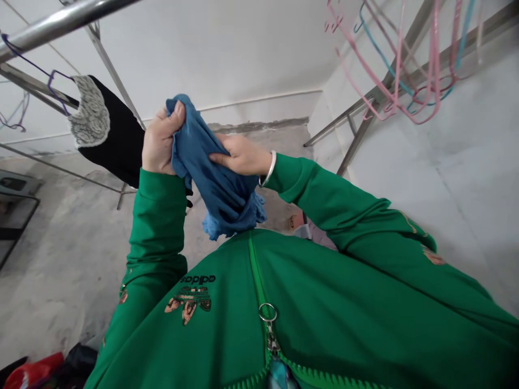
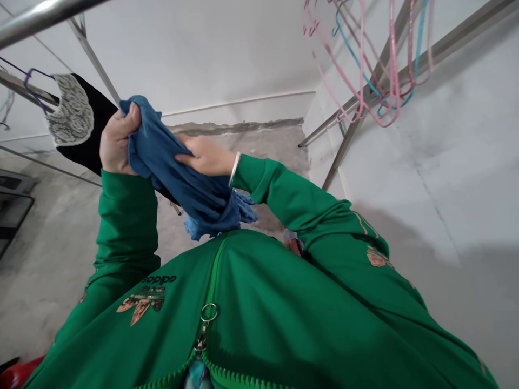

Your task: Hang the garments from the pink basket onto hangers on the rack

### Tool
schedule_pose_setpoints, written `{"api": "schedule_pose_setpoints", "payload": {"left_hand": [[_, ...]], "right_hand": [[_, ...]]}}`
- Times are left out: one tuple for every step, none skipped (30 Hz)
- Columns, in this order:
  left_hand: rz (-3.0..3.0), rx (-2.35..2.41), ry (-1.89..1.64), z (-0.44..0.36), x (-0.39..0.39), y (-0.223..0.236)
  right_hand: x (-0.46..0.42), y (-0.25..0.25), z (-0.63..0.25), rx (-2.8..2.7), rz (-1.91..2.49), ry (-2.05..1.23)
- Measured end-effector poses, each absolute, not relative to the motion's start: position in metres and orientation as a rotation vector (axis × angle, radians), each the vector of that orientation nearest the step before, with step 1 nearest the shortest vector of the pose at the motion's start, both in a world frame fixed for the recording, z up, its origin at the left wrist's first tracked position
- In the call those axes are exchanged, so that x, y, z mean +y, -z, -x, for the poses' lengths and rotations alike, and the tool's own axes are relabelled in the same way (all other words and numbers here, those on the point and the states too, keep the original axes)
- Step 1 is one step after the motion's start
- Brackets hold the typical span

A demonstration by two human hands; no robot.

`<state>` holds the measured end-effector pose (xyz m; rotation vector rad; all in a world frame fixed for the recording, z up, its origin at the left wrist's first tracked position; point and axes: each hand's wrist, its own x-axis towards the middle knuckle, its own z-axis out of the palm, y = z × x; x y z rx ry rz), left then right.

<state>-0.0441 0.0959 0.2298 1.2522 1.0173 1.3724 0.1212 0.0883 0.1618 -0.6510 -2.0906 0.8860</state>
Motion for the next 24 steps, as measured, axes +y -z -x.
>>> {"api": "schedule_pose_setpoints", "payload": {"left_hand": [[-1.361, 1.107, -1.41, 0.05, 0.102, -0.222], [-1.484, 1.23, -1.472, 0.058, 0.106, -0.212], [-1.611, 1.379, -1.563, 0.068, 0.108, -0.2], [-1.746, 1.533, -1.637, 0.077, 0.107, -0.185], [-1.849, 1.631, -1.683, 0.084, 0.103, -0.169], [-1.895, 1.67, -1.672, 0.089, 0.095, -0.151], [-1.94, 1.652, -1.59, 0.09, 0.084, -0.132], [-1.981, 1.608, -1.453, 0.088, 0.072, -0.113], [-2.03, 1.55, -1.245, 0.084, 0.061, -0.094], [-2.042, 1.528, -1.07, 0.076, 0.051, -0.076], [-2.023, 1.556, -0.955, 0.068, 0.043, -0.06], [-1.995, 1.602, -0.857, 0.058, 0.038, -0.047], [-1.945, 1.651, -0.788, 0.049, 0.037, -0.035], [-1.884, 1.695, -0.739, 0.042, 0.038, -0.026], [-1.82, 1.719, -0.702, 0.036, 0.042, -0.019], [-1.761, 1.724, -0.677, 0.031, 0.047, -0.013], [-1.709, 1.717, -0.662, 0.028, 0.053, -0.009], [-1.666, 1.706, -0.653, 0.027, 0.059, -0.005], [-1.63, 1.695, -0.65, 0.028, 0.065, -0.003], [-1.597, 1.688, -0.651, 0.029, 0.07, -0.003], [-1.556, 1.686, -0.653, 0.032, 0.075, -0.004], [-1.508, 1.691, -0.659, 0.036, 0.08, -0.007], [-1.457, 1.699, -0.671, 0.041, 0.084, -0.013], [-1.403, 1.708, -0.692, 0.047, 0.087, -0.02]], "right_hand": [[0.091, -0.158, -0.12, -1.994, 0.653, -0.958], [0.093, -0.154, -0.119, -1.869, 0.658, -1.031], [0.096, -0.149, -0.12, -1.731, 0.661, -1.1], [0.098, -0.146, -0.121, -1.598, 0.656, -1.161], [0.1, -0.143, -0.123, -1.482, 0.645, -1.212], [0.102, -0.141, -0.125, -1.389, 0.63, -1.254], [0.104, -0.14, -0.127, -1.32, 0.616, -1.286], [0.105, -0.14, -0.129, -1.27, 0.606, -1.309], [0.106, -0.14, -0.131, -1.233, 0.599, -1.321], [0.106, -0.142, -0.133, -1.205, 0.597, -1.328], [0.105, -0.144, -0.134, -1.184, 0.599, -1.33], [0.103, -0.147, -0.135, -1.171, 0.605, -1.331], [0.1, -0.15, -0.136, -1.165, 0.612, -1.332], [0.096, -0.153, -0.137, -1.17, 0.619, -1.333], [0.091, -0.157, -0.138, -1.181, 0.626, -1.333], [0.086, -0.161, -0.138, -1.195, 0.633, -1.332], [0.08, -0.165, -0.139, -1.204, 0.638, -1.328], [0.075, -0.169, -0.141, -1.206, 0.641, -1.325], [0.07, -0.173, -0.143, -1.201, 0.64, -1.321], [0.067, -0.177, -0.145, -1.19, 0.637, -1.314], [0.065, -0.179, -0.149, -1.173, 0.63, -1.302], [0.064, -0.181, -0.154, -1.154, 0.618, -1.286], [0.064, -0.181, -0.159, -1.132, 0.61, -1.265], [0.065, -0.178, -0.166, -1.11, 0.615, -1.236]]}}
